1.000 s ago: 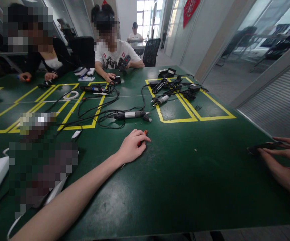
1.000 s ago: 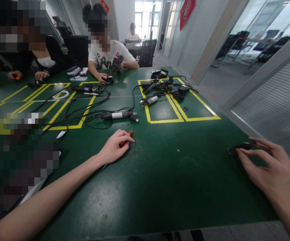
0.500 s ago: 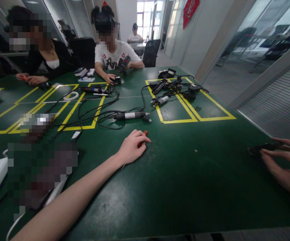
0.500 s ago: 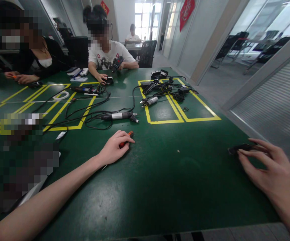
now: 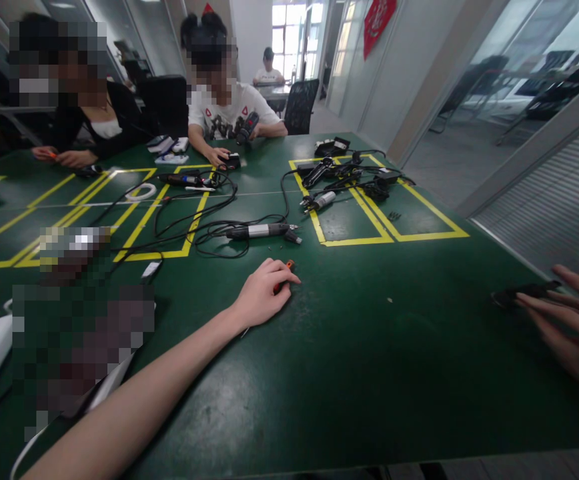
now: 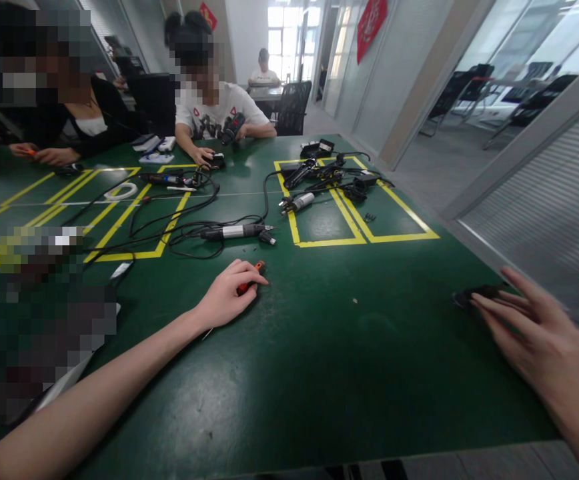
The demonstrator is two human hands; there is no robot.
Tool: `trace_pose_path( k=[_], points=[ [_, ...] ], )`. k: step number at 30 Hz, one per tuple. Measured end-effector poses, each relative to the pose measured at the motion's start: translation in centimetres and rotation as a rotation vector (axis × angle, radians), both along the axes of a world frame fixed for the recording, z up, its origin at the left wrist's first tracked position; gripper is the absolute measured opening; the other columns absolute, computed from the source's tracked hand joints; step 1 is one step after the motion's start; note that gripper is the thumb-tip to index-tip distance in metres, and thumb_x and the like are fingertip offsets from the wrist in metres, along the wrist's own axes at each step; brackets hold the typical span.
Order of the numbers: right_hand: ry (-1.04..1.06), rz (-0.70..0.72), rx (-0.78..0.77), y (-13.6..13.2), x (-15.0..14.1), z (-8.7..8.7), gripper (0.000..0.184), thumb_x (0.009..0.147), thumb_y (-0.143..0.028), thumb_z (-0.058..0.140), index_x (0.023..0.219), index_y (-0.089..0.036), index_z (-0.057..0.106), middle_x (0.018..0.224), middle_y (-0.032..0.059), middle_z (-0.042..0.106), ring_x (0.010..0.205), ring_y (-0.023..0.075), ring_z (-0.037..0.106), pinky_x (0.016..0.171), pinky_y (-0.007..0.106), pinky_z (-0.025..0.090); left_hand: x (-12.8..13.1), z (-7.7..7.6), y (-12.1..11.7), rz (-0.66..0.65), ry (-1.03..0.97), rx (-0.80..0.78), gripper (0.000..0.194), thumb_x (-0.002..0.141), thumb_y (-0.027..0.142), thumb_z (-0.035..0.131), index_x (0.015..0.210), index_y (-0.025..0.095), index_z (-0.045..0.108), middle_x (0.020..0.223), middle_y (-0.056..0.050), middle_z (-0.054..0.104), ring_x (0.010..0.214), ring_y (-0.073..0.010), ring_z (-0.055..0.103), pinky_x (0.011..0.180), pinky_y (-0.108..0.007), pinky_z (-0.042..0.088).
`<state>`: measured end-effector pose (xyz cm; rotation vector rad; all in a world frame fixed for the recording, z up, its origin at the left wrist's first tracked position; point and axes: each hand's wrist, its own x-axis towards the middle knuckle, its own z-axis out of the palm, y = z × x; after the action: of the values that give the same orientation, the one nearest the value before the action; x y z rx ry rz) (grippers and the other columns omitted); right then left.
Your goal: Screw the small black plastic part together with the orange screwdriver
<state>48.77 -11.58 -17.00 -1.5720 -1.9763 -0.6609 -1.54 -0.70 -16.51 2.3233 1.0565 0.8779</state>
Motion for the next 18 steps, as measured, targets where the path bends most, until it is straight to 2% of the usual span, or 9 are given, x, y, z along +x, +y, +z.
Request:
trace_pose_path(
  k=[3,12,18],
  points=[
    [0.019,-0.012,-0.013,0.2,0.1,0.1,0.022,0.088,-0.044,0.061,0.086,-0.026,0.074,0.136,0.0093,0.067,0.083,0.0250,0.076,0.067,0.040,0.063,0.0,0.0,0.0,-0.003,-0.005,-0.002,0.027,0.090,0.009,0.056,0.098,0.022,0.077,0.098,-0.005,0.071,0.097,-0.0218,0.061,0.087,-0.037,0.054],
    [0.087,-0.070,0.085,1.1,-1.6,0.8,0.013,0.079,-0.037,0.067,0.076,-0.026,0.071,0.109,0.0066,0.073,0.075,0.0220,0.073,0.063,0.035,0.059,0.0,-0.1,0.1,-0.003,0.013,0.001,0.027,0.090,0.009,0.056,0.099,0.022,0.078,0.101,-0.005,0.072,0.099,-0.0215,0.061,0.090,-0.038,0.055],
    [0.057,-0.050,0.063,1.2,-1.4,0.9,0.014,0.078,-0.039,0.069,0.075,-0.025,0.071,0.110,0.0074,0.073,0.077,0.0233,0.073,0.061,0.036,0.059,0.0,-0.1,0.1,0.000,0.014,0.003,0.027,0.090,0.009,0.056,0.099,0.023,0.077,0.100,-0.005,0.072,0.098,-0.0218,0.061,0.088,-0.037,0.054]
  ],
)
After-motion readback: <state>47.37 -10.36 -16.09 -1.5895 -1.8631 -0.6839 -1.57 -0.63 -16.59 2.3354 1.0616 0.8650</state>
